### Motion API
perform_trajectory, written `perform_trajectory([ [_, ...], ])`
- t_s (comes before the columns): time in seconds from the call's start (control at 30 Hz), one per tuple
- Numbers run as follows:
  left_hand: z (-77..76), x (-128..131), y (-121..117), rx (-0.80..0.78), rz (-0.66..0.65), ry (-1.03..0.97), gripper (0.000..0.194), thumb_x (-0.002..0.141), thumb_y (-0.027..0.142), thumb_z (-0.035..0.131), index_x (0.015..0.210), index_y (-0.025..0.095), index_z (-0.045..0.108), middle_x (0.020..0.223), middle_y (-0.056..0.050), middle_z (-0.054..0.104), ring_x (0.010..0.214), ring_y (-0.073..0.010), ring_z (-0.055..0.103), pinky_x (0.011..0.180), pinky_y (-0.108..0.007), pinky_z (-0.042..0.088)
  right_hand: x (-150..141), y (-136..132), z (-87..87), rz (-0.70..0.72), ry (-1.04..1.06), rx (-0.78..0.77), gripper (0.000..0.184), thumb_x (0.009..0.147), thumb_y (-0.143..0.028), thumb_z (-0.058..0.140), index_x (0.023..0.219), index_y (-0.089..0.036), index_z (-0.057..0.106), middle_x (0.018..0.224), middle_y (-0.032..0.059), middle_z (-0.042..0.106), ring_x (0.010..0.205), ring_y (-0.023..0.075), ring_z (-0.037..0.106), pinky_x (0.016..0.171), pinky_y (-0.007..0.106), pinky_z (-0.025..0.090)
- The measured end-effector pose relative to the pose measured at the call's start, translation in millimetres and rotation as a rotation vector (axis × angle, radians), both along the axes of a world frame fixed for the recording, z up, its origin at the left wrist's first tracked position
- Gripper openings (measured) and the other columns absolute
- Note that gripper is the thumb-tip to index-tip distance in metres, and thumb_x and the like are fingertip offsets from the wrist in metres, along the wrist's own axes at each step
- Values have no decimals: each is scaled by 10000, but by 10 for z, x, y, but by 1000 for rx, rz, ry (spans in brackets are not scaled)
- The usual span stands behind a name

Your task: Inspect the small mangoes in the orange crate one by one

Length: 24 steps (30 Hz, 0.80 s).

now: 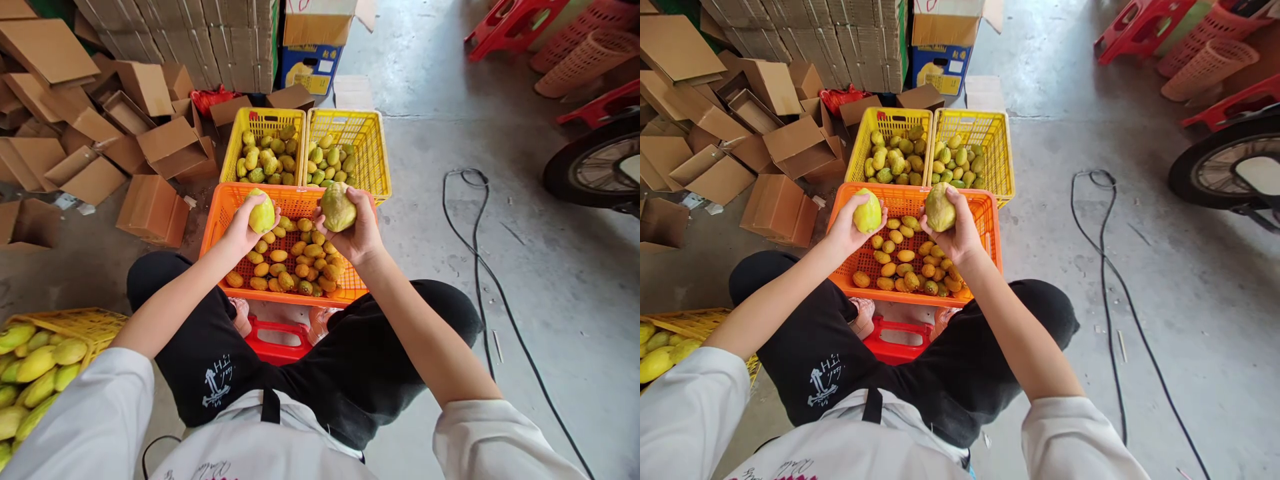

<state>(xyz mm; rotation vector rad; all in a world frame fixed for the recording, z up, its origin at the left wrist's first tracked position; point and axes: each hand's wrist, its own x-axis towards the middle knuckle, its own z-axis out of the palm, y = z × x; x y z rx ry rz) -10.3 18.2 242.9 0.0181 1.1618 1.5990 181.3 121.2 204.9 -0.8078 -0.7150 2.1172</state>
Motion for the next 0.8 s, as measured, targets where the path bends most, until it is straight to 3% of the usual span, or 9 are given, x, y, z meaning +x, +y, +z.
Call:
perform_trajectory([
  [0.17,-45,-59,6,3,4,-14,295,897,453,879,1069,270,725,929,-43,810,1036,-276,844,981,-386,703,14,-43,117,30,11,51,489,828,-696,930,1079,-335,716,1038,21,833,1139,308,829,836,424,757],
  [0.37,56,-66,-5,90,-10,-79,351,973,516,763,1201,249,755,1077,-104,853,1239,-367,820,1088,-512,680,-14,-87,271,46,112,91,502,834,-683,884,1131,-309,730,1115,70,854,1254,382,814,921,568,769],
  [0.6,102,-34,27,65,-10,-36,394,980,532,872,1250,274,746,1147,-77,834,1212,-303,822,1041,-406,705,36,-18,216,12,68,85,494,831,-717,925,1064,-338,712,1046,12,836,1181,300,829,810,389,780],
  [0.8,53,-6,24,49,-34,-55,451,955,538,931,1265,273,736,1165,-72,823,1206,-293,822,1050,-404,698,27,20,149,30,53,48,497,837,-712,948,1055,-329,716,1003,-2,815,998,244,835,675,307,741],
])
